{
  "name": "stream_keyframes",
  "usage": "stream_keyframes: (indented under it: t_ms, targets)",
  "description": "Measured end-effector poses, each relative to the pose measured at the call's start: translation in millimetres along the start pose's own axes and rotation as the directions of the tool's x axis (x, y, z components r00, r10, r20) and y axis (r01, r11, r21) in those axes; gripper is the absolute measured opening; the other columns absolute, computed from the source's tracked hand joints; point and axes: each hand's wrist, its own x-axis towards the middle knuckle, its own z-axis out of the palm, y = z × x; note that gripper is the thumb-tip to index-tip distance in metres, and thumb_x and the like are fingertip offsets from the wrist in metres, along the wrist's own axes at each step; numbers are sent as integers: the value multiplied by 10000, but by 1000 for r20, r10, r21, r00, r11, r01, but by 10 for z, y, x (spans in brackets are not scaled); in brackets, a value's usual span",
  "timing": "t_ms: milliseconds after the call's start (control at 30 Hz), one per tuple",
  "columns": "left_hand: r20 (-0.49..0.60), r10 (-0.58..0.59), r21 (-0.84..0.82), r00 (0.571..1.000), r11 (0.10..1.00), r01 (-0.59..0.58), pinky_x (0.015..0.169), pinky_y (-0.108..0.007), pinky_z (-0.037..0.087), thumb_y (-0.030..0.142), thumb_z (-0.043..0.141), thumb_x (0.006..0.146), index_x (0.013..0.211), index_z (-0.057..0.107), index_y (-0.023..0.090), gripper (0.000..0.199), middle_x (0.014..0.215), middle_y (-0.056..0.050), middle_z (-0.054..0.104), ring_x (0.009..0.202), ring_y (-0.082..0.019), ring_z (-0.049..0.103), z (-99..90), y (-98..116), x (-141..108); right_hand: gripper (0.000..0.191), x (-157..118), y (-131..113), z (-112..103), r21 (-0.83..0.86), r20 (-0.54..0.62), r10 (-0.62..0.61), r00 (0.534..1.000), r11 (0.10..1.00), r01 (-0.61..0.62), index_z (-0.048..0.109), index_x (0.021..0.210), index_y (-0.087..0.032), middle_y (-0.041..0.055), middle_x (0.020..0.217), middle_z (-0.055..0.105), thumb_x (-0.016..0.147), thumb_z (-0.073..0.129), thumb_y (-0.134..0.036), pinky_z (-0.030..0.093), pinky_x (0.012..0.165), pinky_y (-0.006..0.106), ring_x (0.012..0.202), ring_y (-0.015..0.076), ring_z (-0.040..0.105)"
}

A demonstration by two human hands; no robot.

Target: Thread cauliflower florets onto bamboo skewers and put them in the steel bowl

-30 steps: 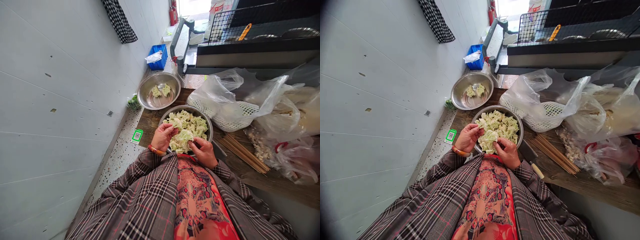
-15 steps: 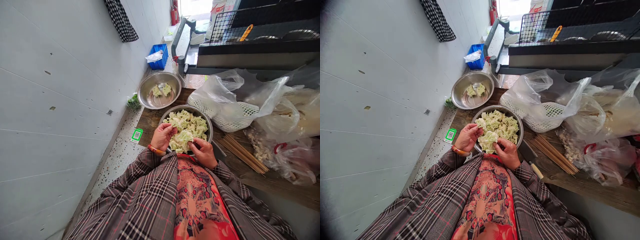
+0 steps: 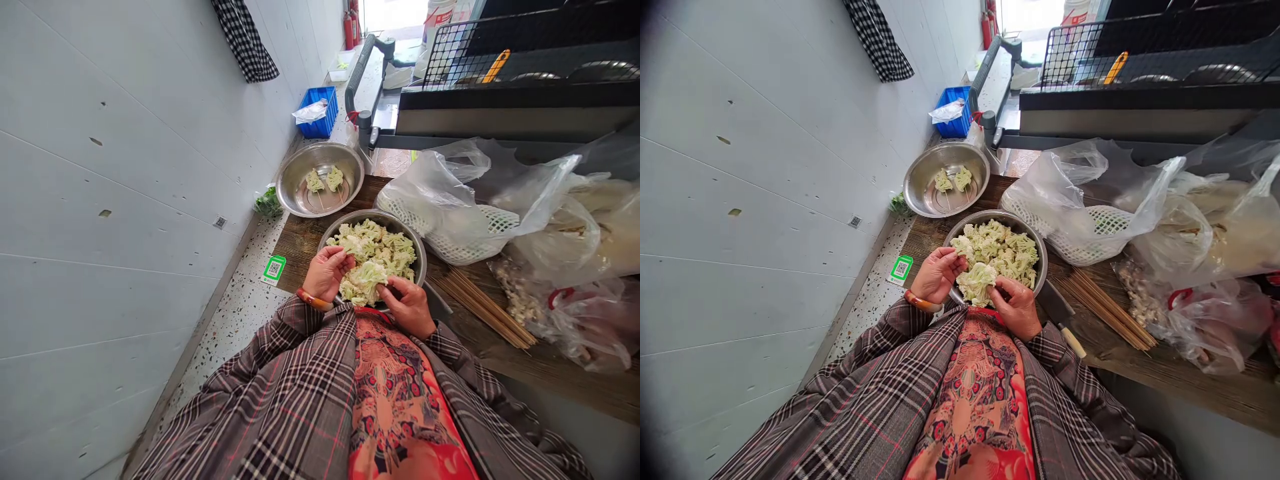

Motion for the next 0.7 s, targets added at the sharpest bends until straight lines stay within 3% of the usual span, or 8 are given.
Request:
stream_keyframes:
  t_ms: [700]
  targets:
    - [12, 220, 214, 975, 952, -218, 699, -261, 489, 252, 811, 557, 734, 612, 133, 292, 688, 7, 636, 643, -103, 626, 30, -39, -31, 309, -8, 17, 21, -40, -9, 15, 1000, 999, -15, 452, 595, -184, -50, 549, 389, 869, 508, -315, 289, 529, 224, 528, 88, 358]
